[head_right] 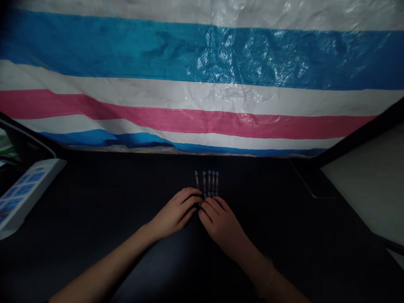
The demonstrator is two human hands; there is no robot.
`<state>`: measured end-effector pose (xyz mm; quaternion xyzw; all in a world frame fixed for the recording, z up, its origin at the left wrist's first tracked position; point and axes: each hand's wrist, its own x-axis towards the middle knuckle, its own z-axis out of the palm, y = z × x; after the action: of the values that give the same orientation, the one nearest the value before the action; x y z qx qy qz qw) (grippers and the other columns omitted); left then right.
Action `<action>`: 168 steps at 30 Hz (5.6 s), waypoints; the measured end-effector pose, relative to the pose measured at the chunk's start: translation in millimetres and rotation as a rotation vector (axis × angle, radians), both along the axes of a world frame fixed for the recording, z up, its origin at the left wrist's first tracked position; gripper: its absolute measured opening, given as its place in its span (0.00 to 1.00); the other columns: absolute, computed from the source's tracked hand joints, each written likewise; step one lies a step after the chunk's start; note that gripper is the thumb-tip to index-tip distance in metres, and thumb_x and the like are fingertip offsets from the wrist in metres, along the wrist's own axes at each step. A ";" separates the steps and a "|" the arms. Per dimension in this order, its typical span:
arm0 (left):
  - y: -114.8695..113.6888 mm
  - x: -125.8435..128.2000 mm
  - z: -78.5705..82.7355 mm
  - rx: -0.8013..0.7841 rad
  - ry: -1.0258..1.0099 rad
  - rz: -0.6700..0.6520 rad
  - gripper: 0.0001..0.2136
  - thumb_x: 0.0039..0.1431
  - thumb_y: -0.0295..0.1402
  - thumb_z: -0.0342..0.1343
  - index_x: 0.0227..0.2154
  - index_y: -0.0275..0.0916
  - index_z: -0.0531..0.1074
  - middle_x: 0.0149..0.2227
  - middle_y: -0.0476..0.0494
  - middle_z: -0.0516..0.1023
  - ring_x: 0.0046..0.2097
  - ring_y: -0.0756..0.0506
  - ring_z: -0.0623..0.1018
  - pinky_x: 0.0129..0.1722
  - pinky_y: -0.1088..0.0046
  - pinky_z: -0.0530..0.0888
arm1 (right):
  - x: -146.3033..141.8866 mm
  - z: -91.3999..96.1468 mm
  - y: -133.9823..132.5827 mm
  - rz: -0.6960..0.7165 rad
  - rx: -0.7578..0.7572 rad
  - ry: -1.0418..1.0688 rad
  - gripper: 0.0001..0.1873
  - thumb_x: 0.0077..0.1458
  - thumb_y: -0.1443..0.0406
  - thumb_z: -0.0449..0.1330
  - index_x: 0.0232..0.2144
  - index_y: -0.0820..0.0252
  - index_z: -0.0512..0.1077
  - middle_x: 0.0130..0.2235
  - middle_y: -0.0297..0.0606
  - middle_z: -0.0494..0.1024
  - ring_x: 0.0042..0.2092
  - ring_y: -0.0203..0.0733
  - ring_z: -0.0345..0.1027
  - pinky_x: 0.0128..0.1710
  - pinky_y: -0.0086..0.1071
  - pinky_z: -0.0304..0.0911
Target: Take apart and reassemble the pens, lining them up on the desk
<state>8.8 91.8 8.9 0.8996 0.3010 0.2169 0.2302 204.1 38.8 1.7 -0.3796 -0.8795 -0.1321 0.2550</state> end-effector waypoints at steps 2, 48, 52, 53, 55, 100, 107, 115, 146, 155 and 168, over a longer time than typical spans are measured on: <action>-0.3 -0.6 0.4 -0.004 0.008 -0.003 0.11 0.63 0.25 0.48 0.47 0.38 0.67 0.52 0.38 0.69 0.52 0.41 0.69 0.52 0.60 0.69 | 0.6 -0.5 0.1 0.006 -0.002 0.005 0.16 0.65 0.74 0.47 0.37 0.67 0.76 0.41 0.46 0.80 0.49 0.48 0.71 0.52 0.46 0.66; -3.1 -3.2 1.6 -0.018 -0.060 -0.002 0.17 0.62 0.26 0.50 0.53 0.41 0.65 0.52 0.38 0.70 0.53 0.40 0.71 0.53 0.58 0.70 | 6.0 6.9 -2.7 0.165 -0.083 0.237 0.11 0.61 0.75 0.54 0.41 0.61 0.74 0.39 0.40 0.79 0.43 0.43 0.70 0.44 0.41 0.69; -1.5 -3.6 1.1 -0.069 -0.238 0.140 0.18 0.62 0.26 0.50 0.54 0.41 0.63 0.51 0.38 0.70 0.50 0.43 0.73 0.51 0.62 0.72 | 7.5 16.9 -8.4 0.062 -0.105 0.611 0.15 0.60 0.77 0.53 0.41 0.55 0.72 0.37 0.38 0.75 0.38 0.41 0.71 0.36 0.37 0.70; -0.6 -3.7 1.1 -0.085 -0.285 0.186 0.17 0.62 0.27 0.50 0.53 0.41 0.64 0.49 0.39 0.71 0.47 0.44 0.74 0.48 0.63 0.73 | 8.0 20.4 -10.1 0.021 -0.095 0.655 0.16 0.59 0.78 0.53 0.40 0.54 0.72 0.37 0.38 0.74 0.38 0.40 0.71 0.35 0.36 0.70; 1.5 -4.0 1.6 -0.137 -0.358 0.259 0.14 0.62 0.29 0.51 0.50 0.40 0.67 0.44 0.41 0.73 0.40 0.46 0.76 0.41 0.68 0.74 | 9.7 27.1 -14.6 -0.051 -0.050 0.699 0.16 0.58 0.79 0.53 0.39 0.54 0.71 0.37 0.37 0.72 0.37 0.40 0.71 0.35 0.35 0.70; -5.3 9.4 5.0 -1.168 -0.863 0.334 0.15 0.48 0.42 0.67 0.27 0.31 0.77 0.26 0.41 0.82 0.19 0.55 0.72 0.18 0.82 0.66 | -18.4 11.2 -27.8 -0.180 -1.774 1.193 0.22 0.44 0.56 0.68 0.24 0.59 0.58 0.18 0.32 0.75 0.15 0.33 0.66 0.13 0.21 0.56; -3.3 8.4 7.4 -1.170 -0.887 0.335 0.15 0.48 0.42 0.67 0.29 0.32 0.78 0.25 0.43 0.81 0.19 0.55 0.72 0.19 0.82 0.68 | -15.9 15.1 -26.3 0.071 -1.873 1.331 0.21 0.56 0.50 0.59 0.36 0.64 0.68 0.34 0.45 0.79 0.36 0.42 0.76 0.30 0.32 0.70; -2.7 10.0 4.6 -1.149 -0.885 0.337 0.15 0.48 0.41 0.67 0.29 0.32 0.78 0.25 0.43 0.81 0.20 0.54 0.73 0.20 0.81 0.69 | -14.1 7.6 -25.2 0.047 -1.868 1.373 0.18 0.56 0.54 0.62 0.35 0.64 0.68 0.35 0.43 0.77 0.32 0.40 0.75 0.25 0.28 0.66; -2.0 8.8 0.8 -1.151 -0.883 0.386 0.15 0.49 0.41 0.67 0.30 0.32 0.77 0.26 0.43 0.81 0.21 0.53 0.73 0.22 0.79 0.69 | -14.6 6.1 -28.1 0.026 -1.921 1.306 0.19 0.52 0.55 0.64 0.35 0.60 0.61 0.29 0.34 0.75 0.25 0.36 0.71 0.19 0.24 0.63; 0.8 5.6 4.0 -1.115 -0.922 0.406 0.15 0.50 0.41 0.66 0.30 0.32 0.76 0.27 0.43 0.80 0.21 0.54 0.72 0.23 0.79 0.69 | -12.4 2.2 -27.4 0.095 -2.011 1.302 0.19 0.56 0.55 0.60 0.43 0.62 0.63 0.32 0.38 0.76 0.26 0.35 0.72 0.20 0.25 0.64; 13.8 -4.3 7.5 -1.058 -1.119 0.573 0.18 0.45 0.43 0.69 0.30 0.32 0.77 0.25 0.46 0.79 0.21 0.56 0.70 0.22 0.82 0.67 | -9.2 1.2 -29.2 0.136 -2.011 1.212 0.13 0.54 0.62 0.62 0.37 0.62 0.64 0.33 0.41 0.79 0.27 0.38 0.76 0.22 0.24 0.64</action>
<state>4.5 105.6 16.3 0.3193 0.4223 0.5131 0.6756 194.8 9.6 2.9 -0.3631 -0.3415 0.8375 0.2240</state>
